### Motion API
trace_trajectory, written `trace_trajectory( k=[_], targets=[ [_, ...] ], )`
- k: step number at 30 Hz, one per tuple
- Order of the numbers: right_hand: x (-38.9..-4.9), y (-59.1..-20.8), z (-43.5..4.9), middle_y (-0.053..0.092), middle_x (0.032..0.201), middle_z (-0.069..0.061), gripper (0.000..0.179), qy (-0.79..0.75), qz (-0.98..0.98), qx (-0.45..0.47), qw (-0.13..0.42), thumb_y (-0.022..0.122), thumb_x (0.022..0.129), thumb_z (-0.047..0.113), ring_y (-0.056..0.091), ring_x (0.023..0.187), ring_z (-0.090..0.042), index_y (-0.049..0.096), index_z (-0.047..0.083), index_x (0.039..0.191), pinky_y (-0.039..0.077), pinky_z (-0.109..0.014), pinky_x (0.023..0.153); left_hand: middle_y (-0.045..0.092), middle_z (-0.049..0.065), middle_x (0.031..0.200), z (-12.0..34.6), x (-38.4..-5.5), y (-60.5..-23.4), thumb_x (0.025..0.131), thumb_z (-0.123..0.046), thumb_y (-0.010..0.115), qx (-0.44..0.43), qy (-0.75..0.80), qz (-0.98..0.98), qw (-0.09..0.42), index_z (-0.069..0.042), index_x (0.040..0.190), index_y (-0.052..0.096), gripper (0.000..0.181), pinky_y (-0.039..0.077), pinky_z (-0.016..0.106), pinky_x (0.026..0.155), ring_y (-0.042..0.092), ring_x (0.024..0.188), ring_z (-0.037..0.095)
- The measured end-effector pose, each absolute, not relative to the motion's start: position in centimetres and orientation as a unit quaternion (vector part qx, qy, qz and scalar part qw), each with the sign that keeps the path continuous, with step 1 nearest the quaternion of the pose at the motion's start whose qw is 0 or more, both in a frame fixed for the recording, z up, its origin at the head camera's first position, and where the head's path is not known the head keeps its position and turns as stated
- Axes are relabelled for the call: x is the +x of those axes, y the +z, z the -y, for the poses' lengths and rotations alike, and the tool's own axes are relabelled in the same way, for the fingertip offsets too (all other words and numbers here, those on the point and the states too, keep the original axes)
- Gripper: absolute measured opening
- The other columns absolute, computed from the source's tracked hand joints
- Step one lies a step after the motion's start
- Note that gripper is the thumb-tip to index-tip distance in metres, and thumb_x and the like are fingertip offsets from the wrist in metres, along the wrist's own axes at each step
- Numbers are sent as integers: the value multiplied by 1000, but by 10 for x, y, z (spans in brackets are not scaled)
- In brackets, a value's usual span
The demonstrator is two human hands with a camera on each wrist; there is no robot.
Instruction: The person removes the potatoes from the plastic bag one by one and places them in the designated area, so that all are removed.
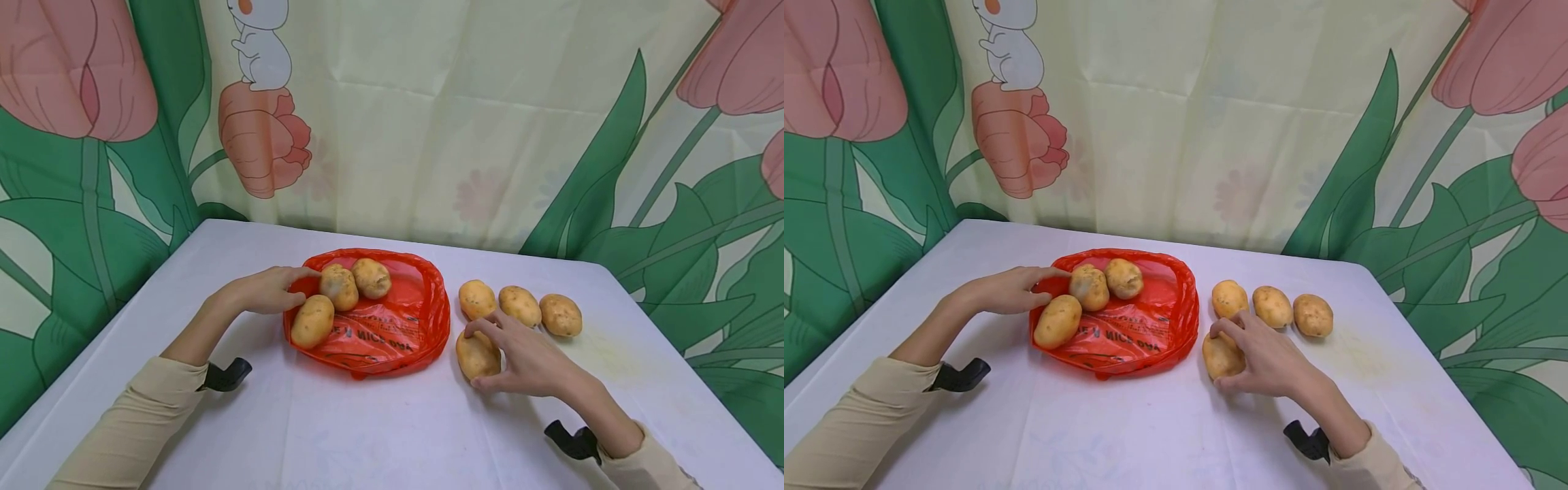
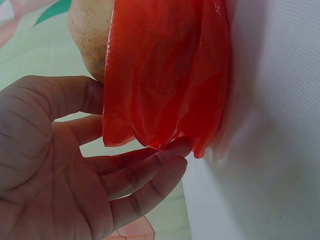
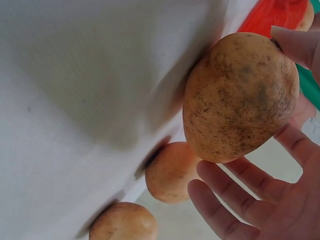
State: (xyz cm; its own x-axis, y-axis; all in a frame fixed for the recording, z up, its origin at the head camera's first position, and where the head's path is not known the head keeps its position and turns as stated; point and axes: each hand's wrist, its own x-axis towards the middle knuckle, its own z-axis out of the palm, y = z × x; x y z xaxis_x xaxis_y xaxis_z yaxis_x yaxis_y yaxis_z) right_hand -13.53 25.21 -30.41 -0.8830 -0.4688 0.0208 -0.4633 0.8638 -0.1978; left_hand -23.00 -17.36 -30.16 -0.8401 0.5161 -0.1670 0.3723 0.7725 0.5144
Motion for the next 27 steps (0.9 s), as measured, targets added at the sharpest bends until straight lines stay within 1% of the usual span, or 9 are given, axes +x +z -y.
trace_trajectory(
  k=[6,11,15,19,24,27],
  targets=[
    [-137,-303,-252,55,111,-1,56,-102,-966,-236,30,90,73,43,55,89,-16,61,32,120,50,-34,73,48,27,150,174,-231,-303,98,-15,50,240,235,-930,151,0,152,44,56,38,62,113,47,133,42],
    [-137,-303,-252,54,112,-1,56,-104,-964,-241,32,90,73,43,56,91,-16,62,32,120,51,-35,74,48,26,151,173,-230,-303,98,-15,50,237,234,-930,153,-1,152,44,56,38,62,113,46,135,42],
    [-137,-304,-253,56,116,-1,56,-108,-963,-245,28,88,74,44,56,99,-18,62,32,122,55,-41,80,48,26,150,173,-231,-303,98,-15,50,239,233,-930,152,0,152,44,56,38,62,113,47,133,42],
    [-137,-304,-254,57,121,-1,56,-121,-959,-254,19,88,76,44,56,106,-20,61,31,124,56,-46,84,48,26,150,173,-231,-304,98,-16,49,238,232,-931,152,0,152,44,56,38,62,113,47,132,41],
    [-140,-302,-253,59,124,-2,58,-139,-948,-287,-11,88,77,39,58,109,-19,61,27,127,55,-45,87,48,26,150,173,-231,-304,98,-16,49,238,232,-931,152,-1,152,44,56,39,62,112,47,132,41],
    [-141,-299,-250,59,126,-2,59,-147,-942,-301,-21,87,78,39,62,113,-22,60,26,129,55,-43,87,49,26,150,173,-231,-304,98,-16,49,239,233,-930,152,0,152,44,56,40,61,111,49,129,40]
  ],
)
